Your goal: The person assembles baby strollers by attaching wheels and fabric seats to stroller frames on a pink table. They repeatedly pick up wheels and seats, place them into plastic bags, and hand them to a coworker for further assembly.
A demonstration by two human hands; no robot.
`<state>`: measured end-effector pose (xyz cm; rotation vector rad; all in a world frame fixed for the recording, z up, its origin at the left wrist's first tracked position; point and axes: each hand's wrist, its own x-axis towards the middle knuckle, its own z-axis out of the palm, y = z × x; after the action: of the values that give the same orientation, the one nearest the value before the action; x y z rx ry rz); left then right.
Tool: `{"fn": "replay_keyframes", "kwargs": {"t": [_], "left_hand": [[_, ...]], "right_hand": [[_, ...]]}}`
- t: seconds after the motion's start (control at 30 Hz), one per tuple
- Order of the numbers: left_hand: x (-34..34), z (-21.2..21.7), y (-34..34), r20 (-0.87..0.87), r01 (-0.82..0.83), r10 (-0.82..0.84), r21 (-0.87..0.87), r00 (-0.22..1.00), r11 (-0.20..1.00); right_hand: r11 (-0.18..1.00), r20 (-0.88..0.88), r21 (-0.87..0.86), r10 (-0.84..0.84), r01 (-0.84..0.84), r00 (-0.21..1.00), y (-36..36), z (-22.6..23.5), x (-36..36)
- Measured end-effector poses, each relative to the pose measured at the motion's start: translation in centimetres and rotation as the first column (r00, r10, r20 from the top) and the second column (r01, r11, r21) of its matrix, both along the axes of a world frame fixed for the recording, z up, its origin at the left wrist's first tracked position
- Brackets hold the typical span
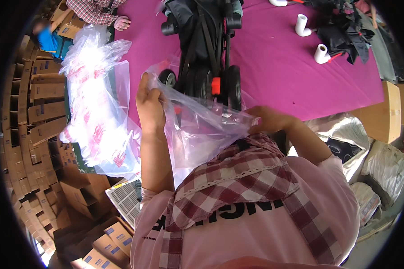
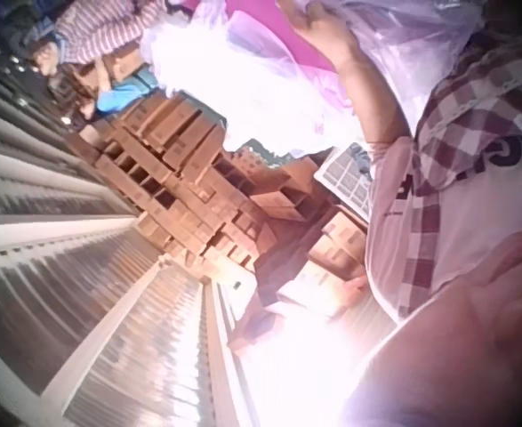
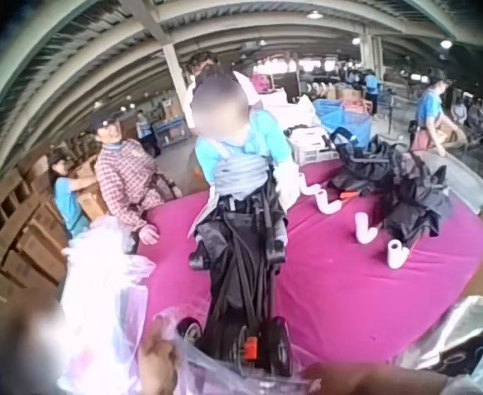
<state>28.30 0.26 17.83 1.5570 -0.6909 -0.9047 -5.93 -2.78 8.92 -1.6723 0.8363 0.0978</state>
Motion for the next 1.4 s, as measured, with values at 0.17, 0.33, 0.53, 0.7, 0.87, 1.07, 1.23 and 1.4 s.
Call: {"fn": "replay_keyframes", "kwargs": {"t": [0.17, 0.33, 0.53, 0.7, 0.87, 1.07, 1.23, 1.4], "left_hand": [[-0.6, -2.8, -11.8, -0.082, -0.114, 0.118, 0.049, 0.99, 0.992], [5.8, -7.4, -23.1, 0.07, -0.128, 0.129, -0.022, 0.989, 0.992], [-3.3, 0.3, -30.1, 0.302, -0.011, 0.057, -0.152, 0.952, 0.988], [-3.7, -2.6, -26.2, 0.781, 0.372, -0.149, -0.114, 0.607, 0.921], [-4.5, 1.0, -21.4, 0.789, 0.28, -0.192, 0.027, 0.584, 0.96], [-3.2, 3.5, -16.1, 0.745, 0.356, -0.22, -0.025, 0.63, 0.934], [0.9, 5.3, -9.0, 0.757, 0.35, -0.149, -0.111, 0.637, 0.93], [6.1, 3.5, -4.4, 0.674, 0.411, -0.142, -0.257, 0.725, 0.874]], "right_hand": [[0.987, 0.266, 0.155, 0.004, -0.047, 0.964, -13.8, -2.5, -1.0], [0.81, 0.269, -0.585, 0.237, -0.037, 0.934, -31.9, -7.9, 1.5], [0.626, 0.435, -0.432, -0.487, 0.649, 0.758, -47.4, -6.7, 0.6], [0.292, 0.639, -0.565, -0.437, 0.772, 0.633, -38.0, -9.5, -2.2], [-0.026, 0.457, -0.827, -0.613, 0.562, 0.645, -34.1, -3.7, -16.2], [0.48, -0.13, -0.386, -0.874, 0.788, 0.468, -28.5, -11.7, -28.5], [0.057, 0.086, -0.444, -0.991, 0.894, 0.106, -19.6, -7.8, -27.2], [0.1, 0.116, -0.509, -0.976, 0.855, 0.183, -7.9, -7.0, -23.5]]}}
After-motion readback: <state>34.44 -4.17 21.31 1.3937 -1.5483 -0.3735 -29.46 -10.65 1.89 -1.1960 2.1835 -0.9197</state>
